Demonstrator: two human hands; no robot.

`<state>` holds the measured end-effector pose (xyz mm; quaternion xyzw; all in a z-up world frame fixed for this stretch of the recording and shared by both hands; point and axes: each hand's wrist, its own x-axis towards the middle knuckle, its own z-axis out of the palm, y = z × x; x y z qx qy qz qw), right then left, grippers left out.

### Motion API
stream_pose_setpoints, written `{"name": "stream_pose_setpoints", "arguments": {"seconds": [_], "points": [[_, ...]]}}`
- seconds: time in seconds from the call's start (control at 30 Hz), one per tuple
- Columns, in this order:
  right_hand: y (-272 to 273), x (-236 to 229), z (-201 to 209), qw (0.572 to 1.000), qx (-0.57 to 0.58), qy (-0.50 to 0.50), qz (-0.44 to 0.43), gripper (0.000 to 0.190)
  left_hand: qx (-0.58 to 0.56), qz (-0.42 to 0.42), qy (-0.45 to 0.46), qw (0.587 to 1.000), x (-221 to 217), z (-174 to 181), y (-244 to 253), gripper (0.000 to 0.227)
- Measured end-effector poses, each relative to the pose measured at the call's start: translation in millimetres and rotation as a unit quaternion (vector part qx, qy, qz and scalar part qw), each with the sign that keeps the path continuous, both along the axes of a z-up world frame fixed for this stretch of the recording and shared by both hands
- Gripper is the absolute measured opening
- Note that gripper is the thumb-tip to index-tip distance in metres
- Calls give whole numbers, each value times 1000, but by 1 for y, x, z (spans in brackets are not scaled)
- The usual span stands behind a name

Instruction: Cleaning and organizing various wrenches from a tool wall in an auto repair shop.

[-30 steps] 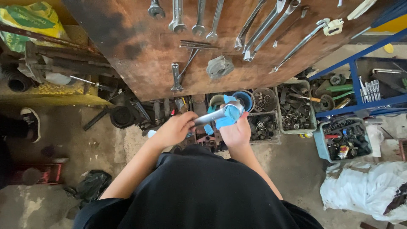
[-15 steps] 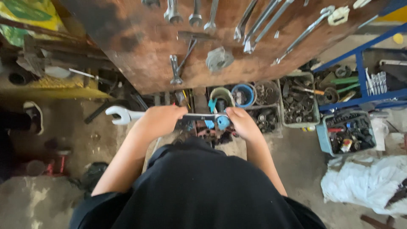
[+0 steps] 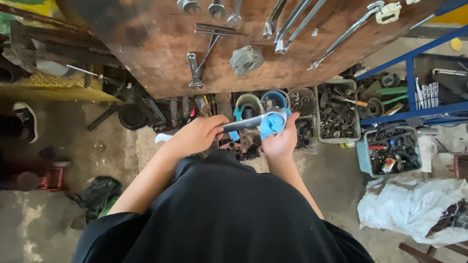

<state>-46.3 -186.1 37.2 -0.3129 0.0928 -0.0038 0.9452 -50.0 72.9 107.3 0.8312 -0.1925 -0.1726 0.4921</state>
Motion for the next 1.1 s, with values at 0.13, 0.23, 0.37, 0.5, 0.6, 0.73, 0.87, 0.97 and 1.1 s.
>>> {"name": "stream_pose_setpoints", "arguments": {"seconds": [0.13, 0.23, 0.37, 0.5, 0.6, 0.73, 0.87, 0.97, 1.1], "points": [[-26, 9, -45, 995, -91, 14, -28, 42, 52, -8, 23, 998, 6, -7, -2, 19], [-44, 9, -49, 957, -289, -7, 14, 35, 109, -31, -40, 993, 11, -13, -1, 16], [-57, 11, -31, 800, -562, -38, 206, 45, 264, -62, -8, 962, 14, 4, -12, 12], [-61, 11, -9, 638, -668, -57, 379, 49, 254, -78, -25, 964, 9, -7, -29, 30], [-69, 9, 3, 603, -686, -50, 403, 49, 280, -121, -12, 952, 10, 1, -45, 21], [-85, 6, -2, 665, -646, 43, 373, 56, 249, -78, -33, 965, 6, -17, -53, 22], [-102, -5, -26, 838, -509, 32, 192, 52, 166, -25, -4, 986, -2, -33, -62, 19], [-92, -18, -12, 846, -525, -71, 63, 46, 76, -23, 29, 996, -9, -36, -67, 19], [-93, -22, -43, 899, -415, -131, -39, 40, 40, -22, 133, 990, -17, -19, -74, 23]]}}
